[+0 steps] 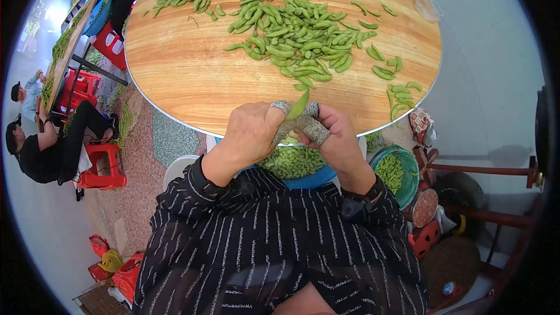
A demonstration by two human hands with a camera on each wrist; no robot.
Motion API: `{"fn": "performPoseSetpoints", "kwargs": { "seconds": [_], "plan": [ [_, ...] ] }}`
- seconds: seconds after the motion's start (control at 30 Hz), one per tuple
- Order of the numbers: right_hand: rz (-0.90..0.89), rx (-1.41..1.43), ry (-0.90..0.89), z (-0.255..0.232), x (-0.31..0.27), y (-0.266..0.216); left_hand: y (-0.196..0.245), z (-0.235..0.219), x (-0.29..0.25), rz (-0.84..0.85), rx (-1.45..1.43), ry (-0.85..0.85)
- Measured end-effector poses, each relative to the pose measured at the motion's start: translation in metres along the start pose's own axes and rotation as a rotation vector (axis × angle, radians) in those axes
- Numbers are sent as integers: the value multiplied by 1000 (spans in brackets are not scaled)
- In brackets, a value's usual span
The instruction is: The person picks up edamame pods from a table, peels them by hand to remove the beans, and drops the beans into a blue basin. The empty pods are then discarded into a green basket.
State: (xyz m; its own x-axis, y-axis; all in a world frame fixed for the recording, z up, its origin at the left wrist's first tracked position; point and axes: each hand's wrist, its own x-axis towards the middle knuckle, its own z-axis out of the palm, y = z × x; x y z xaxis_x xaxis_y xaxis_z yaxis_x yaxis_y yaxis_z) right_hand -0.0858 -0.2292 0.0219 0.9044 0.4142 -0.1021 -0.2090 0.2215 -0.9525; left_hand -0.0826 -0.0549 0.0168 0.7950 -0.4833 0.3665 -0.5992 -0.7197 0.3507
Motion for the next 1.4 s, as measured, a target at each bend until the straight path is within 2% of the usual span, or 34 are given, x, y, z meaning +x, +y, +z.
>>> {"fn": "performPoseSetpoints", "kwargs": {
  "seconds": [0.2, 0.27, 0.4, 0.47, 0.5, 0.57, 0.6, 0.67, 0.7, 0.77, 0.8, 0.87, 0.9, 0.97, 1.0, 1.07, 1.1, 1.17, 1.2, 1.27, 1.4],
  "plan": [
    [19, 51, 11, 0, 2, 5, -6, 7, -2, 126, -30, 86],
    [72, 153, 1, -1, 5, 8, -7, 9, -3, 158, -95, 107],
    [38, 193, -41, -2, 9, 14, -2, 14, -1, 114, -134, 143],
    [-30, 98, 1, 3, 9, 14, 2, 24, -3, -116, -739, 184],
    [-31, 97, 3, 4, 9, 15, 3, 28, -4, -115, -740, 183],
    [-262, -15, 4, 5, 9, 16, 7, 35, -7, -389, -1085, 274],
    [-264, -15, 6, 3, 9, 16, 8, 34, -6, -386, -1085, 272],
    [-83, 126, 34, -2, 11, 18, 9, 29, -1, -449, -1106, 197],
    [-86, 125, 34, -3, 10, 16, 10, 24, 1, -446, -1105, 198],
    [56, 350, 0, -4, 8, 14, 10, 11, 3, -253, -393, 121],
    [56, 353, -2, -3, 8, 14, 6, 11, 4, -254, -390, 120],
    [119, 329, 25, -2, 7, 14, -5, 15, 7, 184, -43, 244],
    [119, 329, 22, -1, 7, 16, -6, 17, 6, 183, -41, 245],
    [1, 235, -11, 1, 8, 21, -5, 20, 3, 139, -177, 280],
    [-1, 235, -10, 2, 8, 20, -3, 22, 1, 142, -176, 280],
    [-112, 77, -25, 3, 8, 19, 3, 28, -2, -116, -573, 260],
    [-112, 76, -24, 2, 8, 19, 7, 29, -2, -115, -573, 260],
    [-130, -37, 14, 2, 8, 19, 15, 30, -1, -331, -913, 267],
    [-130, -37, 13, 1, 8, 21, 16, 32, -1, -331, -912, 268],
    [-207, -172, 26, -1, 10, 24, 17, 36, -2, -426, -1130, 302],
    [-266, -275, 12, -3, 12, 18, 14, 38, -1, -442, -1106, 316]
  ]
}}
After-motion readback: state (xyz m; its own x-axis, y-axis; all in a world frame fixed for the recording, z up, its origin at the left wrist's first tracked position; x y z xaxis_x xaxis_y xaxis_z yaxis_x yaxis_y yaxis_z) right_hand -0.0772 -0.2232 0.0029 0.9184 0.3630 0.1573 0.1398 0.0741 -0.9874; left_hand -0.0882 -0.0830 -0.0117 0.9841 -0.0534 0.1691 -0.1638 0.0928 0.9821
